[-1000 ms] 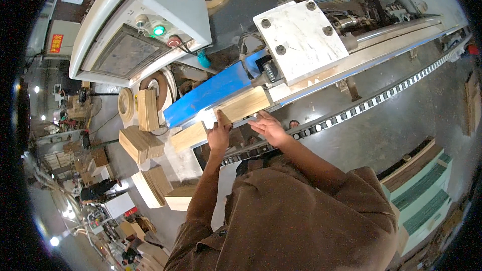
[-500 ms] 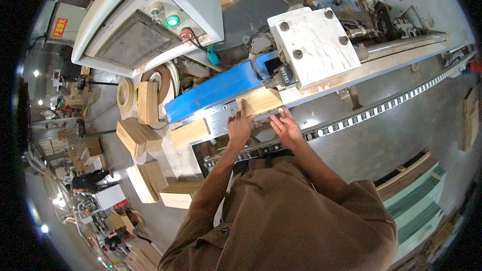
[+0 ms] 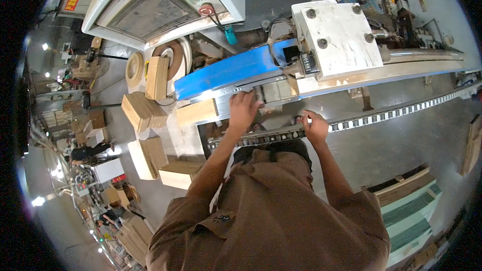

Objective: Operating an edge-banding machine by feeding wooden blocks into the conveyor for processing.

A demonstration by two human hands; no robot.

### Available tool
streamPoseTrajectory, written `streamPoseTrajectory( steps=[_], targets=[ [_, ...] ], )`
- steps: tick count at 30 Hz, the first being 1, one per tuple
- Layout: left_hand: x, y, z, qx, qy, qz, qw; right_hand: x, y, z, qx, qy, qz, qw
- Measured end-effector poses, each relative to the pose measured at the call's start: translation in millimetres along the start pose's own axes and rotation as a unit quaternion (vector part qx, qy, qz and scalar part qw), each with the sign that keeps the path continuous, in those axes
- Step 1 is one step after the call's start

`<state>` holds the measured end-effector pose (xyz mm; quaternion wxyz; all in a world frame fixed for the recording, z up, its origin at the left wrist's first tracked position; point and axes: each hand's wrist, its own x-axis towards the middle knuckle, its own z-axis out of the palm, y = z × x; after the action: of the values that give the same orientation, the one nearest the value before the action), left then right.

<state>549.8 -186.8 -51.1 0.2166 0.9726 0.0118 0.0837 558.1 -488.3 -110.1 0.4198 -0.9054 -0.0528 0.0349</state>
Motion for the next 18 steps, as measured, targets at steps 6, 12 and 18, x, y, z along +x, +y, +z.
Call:
streamPoseTrajectory(
  steps=[6,12,18],
  targets=[
    [-70.3,-131.6,-81.6,0.234,-0.088,-0.137,0.959,4.0,-10.0,13.7,-0.102,0.045,-0.041,0.993],
    [-69.2,-194.0,-127.4,0.300,-0.272,-0.223,0.887,1.3,-2.9,14.5,-0.121,0.045,-0.052,0.990],
    [-48.5,-159.6,-110.1,0.214,-0.239,-0.086,0.943,-1.9,1.3,15.0,-0.109,0.039,-0.038,0.993]
  ],
)
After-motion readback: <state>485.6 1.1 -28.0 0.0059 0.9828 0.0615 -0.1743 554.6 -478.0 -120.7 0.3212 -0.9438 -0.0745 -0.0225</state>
